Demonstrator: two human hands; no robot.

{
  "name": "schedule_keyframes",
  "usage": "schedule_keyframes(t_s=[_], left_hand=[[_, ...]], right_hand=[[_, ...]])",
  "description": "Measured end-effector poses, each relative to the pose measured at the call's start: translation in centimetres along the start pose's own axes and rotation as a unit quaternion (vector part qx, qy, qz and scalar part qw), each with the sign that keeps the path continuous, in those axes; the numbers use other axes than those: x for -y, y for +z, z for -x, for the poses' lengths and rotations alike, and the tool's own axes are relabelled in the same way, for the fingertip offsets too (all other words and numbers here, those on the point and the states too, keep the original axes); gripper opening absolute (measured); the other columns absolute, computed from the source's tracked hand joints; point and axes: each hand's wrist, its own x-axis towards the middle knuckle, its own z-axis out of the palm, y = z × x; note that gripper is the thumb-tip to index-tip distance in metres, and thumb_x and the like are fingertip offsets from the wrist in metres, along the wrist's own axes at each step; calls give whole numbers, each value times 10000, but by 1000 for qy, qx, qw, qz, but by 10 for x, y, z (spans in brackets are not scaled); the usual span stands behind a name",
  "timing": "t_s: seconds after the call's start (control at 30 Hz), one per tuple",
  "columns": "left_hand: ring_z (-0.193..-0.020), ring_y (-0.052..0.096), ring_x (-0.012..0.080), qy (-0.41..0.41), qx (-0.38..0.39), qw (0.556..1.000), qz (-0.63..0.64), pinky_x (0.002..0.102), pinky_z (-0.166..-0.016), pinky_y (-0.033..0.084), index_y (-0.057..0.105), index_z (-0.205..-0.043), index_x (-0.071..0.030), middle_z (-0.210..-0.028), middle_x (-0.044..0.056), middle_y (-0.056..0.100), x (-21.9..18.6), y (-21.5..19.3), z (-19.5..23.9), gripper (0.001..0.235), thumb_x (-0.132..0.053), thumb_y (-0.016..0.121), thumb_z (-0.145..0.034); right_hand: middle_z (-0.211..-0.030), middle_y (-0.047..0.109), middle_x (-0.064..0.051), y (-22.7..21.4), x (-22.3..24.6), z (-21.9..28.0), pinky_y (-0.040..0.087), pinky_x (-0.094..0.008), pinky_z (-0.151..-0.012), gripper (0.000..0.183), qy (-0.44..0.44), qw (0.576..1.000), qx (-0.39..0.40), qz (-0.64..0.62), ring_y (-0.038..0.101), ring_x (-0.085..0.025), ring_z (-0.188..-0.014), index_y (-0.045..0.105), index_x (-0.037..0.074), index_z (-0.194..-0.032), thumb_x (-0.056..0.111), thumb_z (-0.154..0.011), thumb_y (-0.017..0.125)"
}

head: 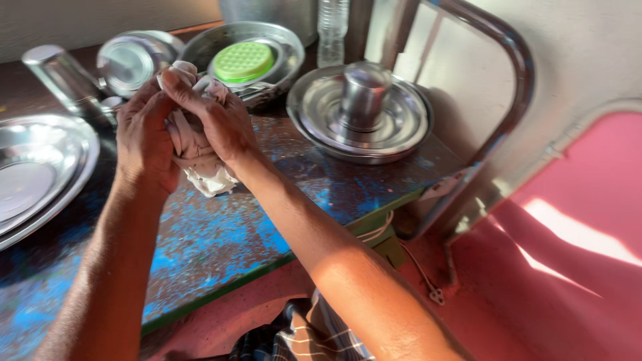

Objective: The person wipes the inside and outside of a metal plate and a small metal cup using a white cloth.

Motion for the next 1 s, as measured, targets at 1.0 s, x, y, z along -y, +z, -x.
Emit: schedule_keyframes(t_s=[1.0], left_hand=[[-1178,659,337,-102,-173,613,-764,571,-1168,294,682,-1331,-94,-1178,175,736,-1,-203,91,425,-381,621,-1023]], right_hand=[[-959,806,-45,71,-104,51,619,-289,-767,423,85,965,140,204,766,-126,-842,766,78,-1160,250,-779,830]])
